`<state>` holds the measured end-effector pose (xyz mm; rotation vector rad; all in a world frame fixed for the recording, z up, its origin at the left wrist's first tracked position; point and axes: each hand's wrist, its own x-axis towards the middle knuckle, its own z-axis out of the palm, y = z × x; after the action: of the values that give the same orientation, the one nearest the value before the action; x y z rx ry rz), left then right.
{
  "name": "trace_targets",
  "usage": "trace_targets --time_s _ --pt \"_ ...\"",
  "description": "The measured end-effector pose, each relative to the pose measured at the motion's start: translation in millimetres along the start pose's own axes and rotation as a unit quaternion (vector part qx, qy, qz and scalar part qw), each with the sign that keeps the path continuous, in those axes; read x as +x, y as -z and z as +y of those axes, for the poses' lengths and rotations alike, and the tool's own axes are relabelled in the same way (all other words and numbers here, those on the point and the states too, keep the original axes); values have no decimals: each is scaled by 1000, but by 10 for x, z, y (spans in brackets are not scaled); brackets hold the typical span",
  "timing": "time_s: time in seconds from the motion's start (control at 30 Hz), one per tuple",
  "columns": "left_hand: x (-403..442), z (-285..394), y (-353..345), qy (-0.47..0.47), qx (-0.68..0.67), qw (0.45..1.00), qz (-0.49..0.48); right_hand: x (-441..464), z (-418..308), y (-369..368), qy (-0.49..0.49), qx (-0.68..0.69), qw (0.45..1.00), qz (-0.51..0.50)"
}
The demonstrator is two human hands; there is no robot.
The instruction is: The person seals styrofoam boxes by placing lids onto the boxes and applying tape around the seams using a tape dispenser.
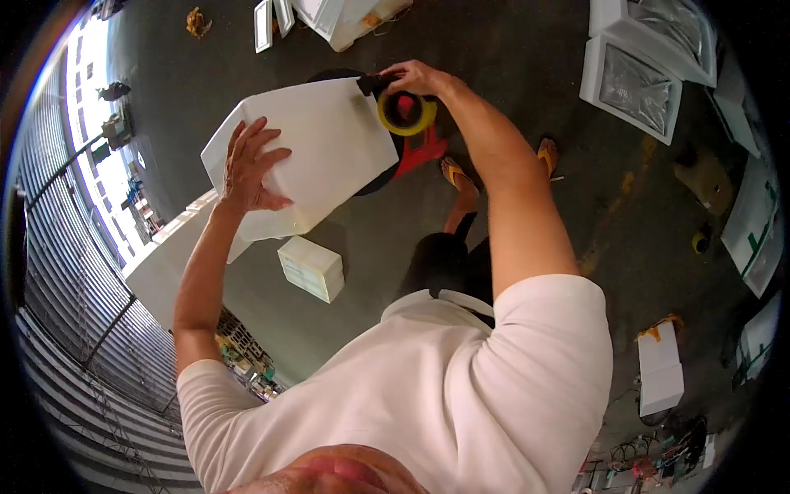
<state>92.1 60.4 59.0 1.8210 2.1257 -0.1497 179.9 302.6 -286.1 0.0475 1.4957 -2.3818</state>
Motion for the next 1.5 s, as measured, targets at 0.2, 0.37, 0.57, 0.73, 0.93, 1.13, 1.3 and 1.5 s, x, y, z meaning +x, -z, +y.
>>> trace_targets --time_s 0.2,0.37,0.57,0.73,0.93,1.13,1.3,1.5 --pt "139 -528 -136 197 33 966 166 -873 396 -358 -62 -174 983 -15" --pt "-79 -1151 -315 425 11 891 162 -883 272 -562 -32 -115 988 97" --pt "-290 -1318 -251 657 -36 748 90 -996 461 -946 -62 -106 992 38" --pt "-706 -1529 -426 749 -93 650 85 -938 490 -1130 -63 -156 985 29" --pt "-1067 -1748 -560 765 -135 629 39 -541 -60 -1483 -47 -477 860 -175" --pt "-1465 -1728 -846 737 -271 590 186 -389 631 -1054 37 133 923 358" --pt "-1324 -1486 -731 801 -203 533 184 422 470 -1395 108 10 764 636" --pt "-1081 -997 -585 564 -27 760 322 -438 537 -1870 90 113 862 486"
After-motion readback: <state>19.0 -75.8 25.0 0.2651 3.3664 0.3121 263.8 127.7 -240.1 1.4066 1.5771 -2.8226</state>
